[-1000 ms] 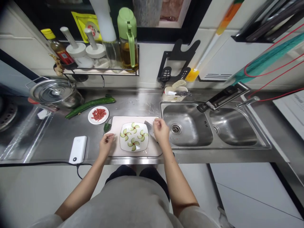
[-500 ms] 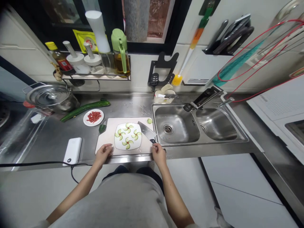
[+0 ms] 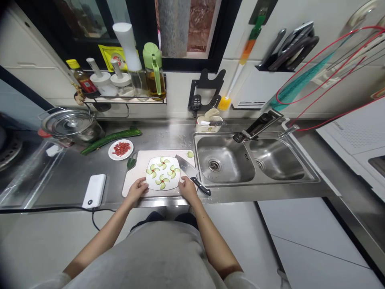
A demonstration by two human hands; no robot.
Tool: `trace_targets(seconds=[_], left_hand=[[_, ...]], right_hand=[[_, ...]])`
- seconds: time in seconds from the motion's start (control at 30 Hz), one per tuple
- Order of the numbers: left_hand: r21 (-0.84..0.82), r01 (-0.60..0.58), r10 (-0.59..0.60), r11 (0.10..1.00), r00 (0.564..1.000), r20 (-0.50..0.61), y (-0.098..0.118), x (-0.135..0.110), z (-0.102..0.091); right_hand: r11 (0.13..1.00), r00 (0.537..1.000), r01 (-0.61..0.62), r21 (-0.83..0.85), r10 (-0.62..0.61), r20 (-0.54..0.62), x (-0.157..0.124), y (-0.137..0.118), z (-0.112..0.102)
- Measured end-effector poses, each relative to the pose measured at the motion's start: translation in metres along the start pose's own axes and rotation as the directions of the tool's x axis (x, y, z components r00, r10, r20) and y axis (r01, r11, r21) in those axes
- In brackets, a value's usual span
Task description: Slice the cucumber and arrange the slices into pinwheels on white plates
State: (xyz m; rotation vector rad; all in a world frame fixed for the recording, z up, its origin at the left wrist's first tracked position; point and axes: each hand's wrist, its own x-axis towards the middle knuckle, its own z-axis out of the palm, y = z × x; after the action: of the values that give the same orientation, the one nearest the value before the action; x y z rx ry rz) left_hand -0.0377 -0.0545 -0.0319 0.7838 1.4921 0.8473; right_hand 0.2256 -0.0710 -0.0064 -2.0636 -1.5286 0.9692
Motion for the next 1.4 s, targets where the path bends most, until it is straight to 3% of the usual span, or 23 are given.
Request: trace_targets(seconds=[0.2,0.4,0.63,0.9,1.4], left_hand=[[-0.036,0.052,-0.051,0.998,0.998,0.027,0.006,0.005,0.007],[-0.030,0.025,-0.024,0.999,0.999,0.049,0.017,0.003,0.009],[-0.103,-0.034,0.042,0.994,0.996,0.081,0.044,-0.027,-0.001],[-0.116,-0.081,0.092,0.990,0.991,0.099,0.068,-0.063,-0.006],[-0.166,0.020,-0.002,0.986,0.994,0.105,0.070,-0.074,-0.003]], right_hand=[[0.999,0.999,-0.033,0.041,0.032,0.026,0.015,-0.006,0.012],[0.989,0.993,-0.115,0.094,0.117,-0.011,0.023,-0.012,0.017],[0.941,0.999,-0.010,0.338,0.020,-0.026,0.006,-0.023,-0.004],[0.878,0.998,0.063,0.474,-0.059,-0.024,-0.021,-0.035,-0.032],[0.752,0.996,-0.087,0.653,0.090,0.030,-0.033,-0.038,-0.028]])
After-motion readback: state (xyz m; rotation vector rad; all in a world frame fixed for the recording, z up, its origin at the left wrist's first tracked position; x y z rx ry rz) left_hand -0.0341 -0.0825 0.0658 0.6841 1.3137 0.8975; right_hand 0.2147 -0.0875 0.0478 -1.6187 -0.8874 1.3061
